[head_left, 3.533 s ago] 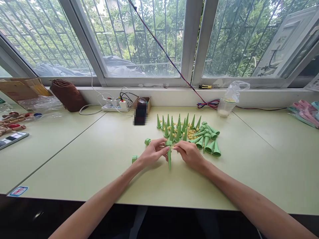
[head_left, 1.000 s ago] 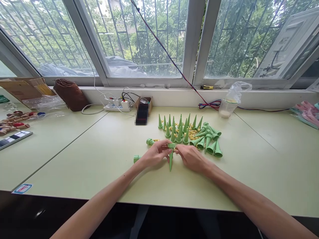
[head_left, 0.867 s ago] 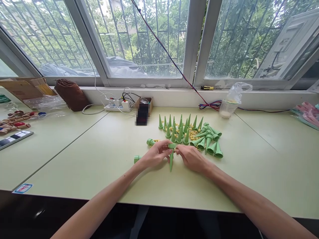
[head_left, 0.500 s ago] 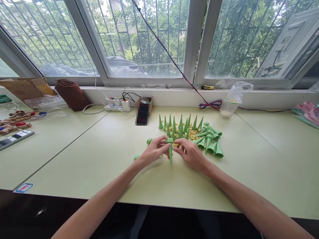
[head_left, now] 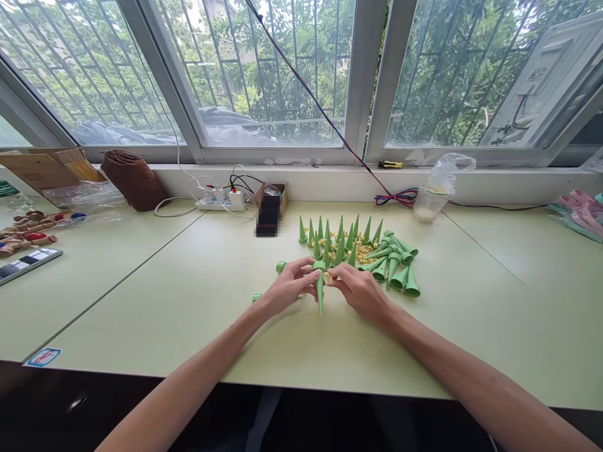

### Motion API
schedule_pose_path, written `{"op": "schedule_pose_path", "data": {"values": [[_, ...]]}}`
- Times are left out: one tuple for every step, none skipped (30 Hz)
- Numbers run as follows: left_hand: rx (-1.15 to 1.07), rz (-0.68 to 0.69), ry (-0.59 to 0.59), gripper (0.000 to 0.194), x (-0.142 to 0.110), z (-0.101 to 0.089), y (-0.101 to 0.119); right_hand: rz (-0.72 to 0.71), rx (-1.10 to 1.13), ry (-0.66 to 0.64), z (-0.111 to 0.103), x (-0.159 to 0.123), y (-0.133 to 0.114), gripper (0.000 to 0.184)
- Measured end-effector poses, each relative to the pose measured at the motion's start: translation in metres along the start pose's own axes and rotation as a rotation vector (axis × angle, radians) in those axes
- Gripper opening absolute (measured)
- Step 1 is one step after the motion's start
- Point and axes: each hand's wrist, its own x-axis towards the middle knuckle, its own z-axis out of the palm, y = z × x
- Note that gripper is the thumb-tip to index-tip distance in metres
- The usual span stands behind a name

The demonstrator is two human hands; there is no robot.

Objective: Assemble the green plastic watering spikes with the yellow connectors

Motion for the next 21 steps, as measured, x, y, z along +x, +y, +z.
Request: {"op": "schedule_pose_path", "data": {"values": [[0.013, 0.004, -0.001, 0.035, 0.000, 0.000, -0.001, -0.005, -0.013, -0.001, 0.000, 0.000, 0.000, 0.024], [0.024, 0.013, -0.003, 0.035, 0.000, 0.000, -0.001, -0.008, -0.020, -0.003, 0.000, 0.000, -0.001, 0.025], [0.034, 0.026, -0.008, 0.035, -0.001, 0.000, -0.001, -0.009, -0.020, -0.002, 0.000, -0.001, -0.001, 0.025], [0.043, 0.042, -0.016, 0.034, -0.001, 0.000, 0.000, -0.007, -0.013, 0.000, 0.000, -0.001, -0.001, 0.026], [0.052, 0.061, -0.027, 0.033, -0.001, 0.001, 0.001, -0.005, 0.000, 0.004, 0.001, -0.001, -0.001, 0.026], [0.064, 0.081, -0.042, 0.033, -0.002, 0.002, 0.002, -0.001, 0.018, 0.009, 0.001, -0.002, -0.001, 0.026], [0.080, 0.101, -0.057, 0.032, -0.002, 0.003, 0.004, 0.005, 0.043, 0.013, 0.002, -0.002, -0.001, 0.026], [0.099, 0.124, -0.071, 0.032, -0.003, 0.005, 0.005, 0.016, 0.073, 0.013, 0.002, -0.002, 0.000, 0.026], [0.121, 0.148, -0.080, 0.032, -0.003, 0.006, 0.006, 0.031, 0.105, 0.013, 0.002, -0.003, 0.000, 0.026], [0.144, 0.175, -0.082, 0.031, -0.003, 0.008, 0.007, 0.051, 0.139, 0.010, 0.003, -0.003, 0.000, 0.027], [0.166, 0.199, -0.080, 0.031, -0.004, 0.009, 0.008, 0.077, 0.169, 0.008, 0.003, -0.003, 0.000, 0.028], [0.186, 0.219, -0.076, 0.031, -0.004, 0.010, 0.007, 0.104, 0.194, 0.006, 0.003, -0.003, -0.001, 0.029], [0.203, 0.235, -0.073, 0.030, -0.004, 0.011, 0.006, 0.131, 0.212, 0.003, 0.004, -0.003, -0.001, 0.031], [0.216, 0.247, -0.069, 0.029, -0.004, 0.011, 0.005, 0.154, 0.225, 0.002, 0.004, -0.003, -0.001, 0.033], [0.226, 0.256, -0.066, 0.028, -0.004, 0.012, 0.003, 0.174, 0.236, -0.001, 0.004, -0.003, -0.001, 0.034], [0.234, 0.263, -0.067, 0.028, -0.004, 0.011, 0.002, 0.189, 0.245, -0.005, 0.005, -0.003, -0.001, 0.035], [0.244, 0.268, -0.069, 0.027, -0.004, 0.011, 0.000, 0.202, 0.253, -0.010, 0.005, -0.003, -0.001, 0.035], [0.255, 0.273, -0.069, 0.027, -0.005, 0.011, -0.002, 0.213, 0.261, -0.016, 0.006, -0.003, -0.001, 0.036], [0.266, 0.277, -0.069, 0.027, -0.005, 0.010, -0.003, 0.222, 0.270, -0.022, 0.006, -0.003, -0.001, 0.035], [0.276, 0.279, -0.068, 0.027, -0.005, 0.010, -0.004, 0.228, 0.279, -0.028, 0.006, -0.003, -0.001, 0.035], [0.285, 0.280, -0.068, 0.026, -0.005, 0.010, -0.004, 0.232, 0.288, -0.033, 0.007, -0.003, -0.001, 0.035]]}}
